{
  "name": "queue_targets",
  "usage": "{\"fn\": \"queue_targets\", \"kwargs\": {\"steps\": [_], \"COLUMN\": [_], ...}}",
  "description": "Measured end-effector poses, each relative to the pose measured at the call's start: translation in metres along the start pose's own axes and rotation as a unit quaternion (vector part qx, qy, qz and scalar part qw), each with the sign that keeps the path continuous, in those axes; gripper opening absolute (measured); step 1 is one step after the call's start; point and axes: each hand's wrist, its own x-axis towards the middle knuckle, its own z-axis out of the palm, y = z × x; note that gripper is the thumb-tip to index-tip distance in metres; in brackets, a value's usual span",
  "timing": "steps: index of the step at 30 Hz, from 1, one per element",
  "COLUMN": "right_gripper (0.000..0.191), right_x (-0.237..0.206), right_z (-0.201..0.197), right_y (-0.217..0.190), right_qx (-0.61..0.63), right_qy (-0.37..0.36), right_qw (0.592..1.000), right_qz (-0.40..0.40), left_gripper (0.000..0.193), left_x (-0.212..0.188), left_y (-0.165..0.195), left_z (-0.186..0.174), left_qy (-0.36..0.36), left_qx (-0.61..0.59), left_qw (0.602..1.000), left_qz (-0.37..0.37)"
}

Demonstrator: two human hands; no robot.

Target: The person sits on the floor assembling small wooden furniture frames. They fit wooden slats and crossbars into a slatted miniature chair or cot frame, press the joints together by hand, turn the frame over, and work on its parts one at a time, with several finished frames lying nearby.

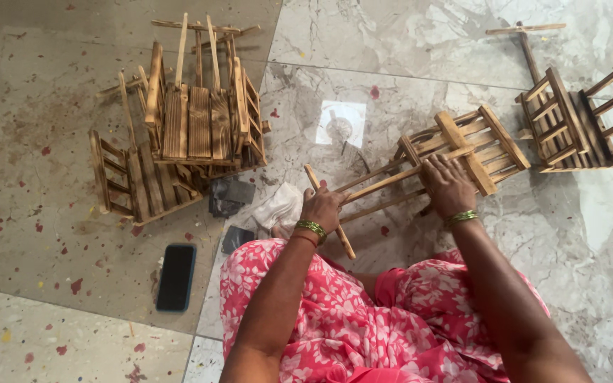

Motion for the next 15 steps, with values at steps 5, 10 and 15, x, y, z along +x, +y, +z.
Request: {"fn": "queue_targets", "kwargs": {"steps": [5, 10, 15], "right_gripper": [0.055, 0.057, 0.042], "right_x": [-0.011, -0.006, 0.001], "right_z": [0.032, 0.021, 0.005], "right_y": [-0.060, -0.035, -0.009], "right_qx": [-0.024, -0.050, -0.043], "right_qy": [-0.008, -0.059, -0.030], "right_qw": [0.987, 0.995, 0.998], "right_qz": [-0.161, -0.062, 0.036], "left_gripper": [0.049, 0.048, 0.049], "left_x": [-0.003, -0.005, -0.001], "left_y": [-0.001, -0.002, -0.003], "left_z": [0.001, -0.003, 0.001], "left_qy": [-0.029, -0.032, -0.002], "left_qx": [-0.001, -0.002, 0.009], "left_qw": [0.999, 0.999, 1.000], "left_qz": [-0.016, -0.023, -0.006]}}
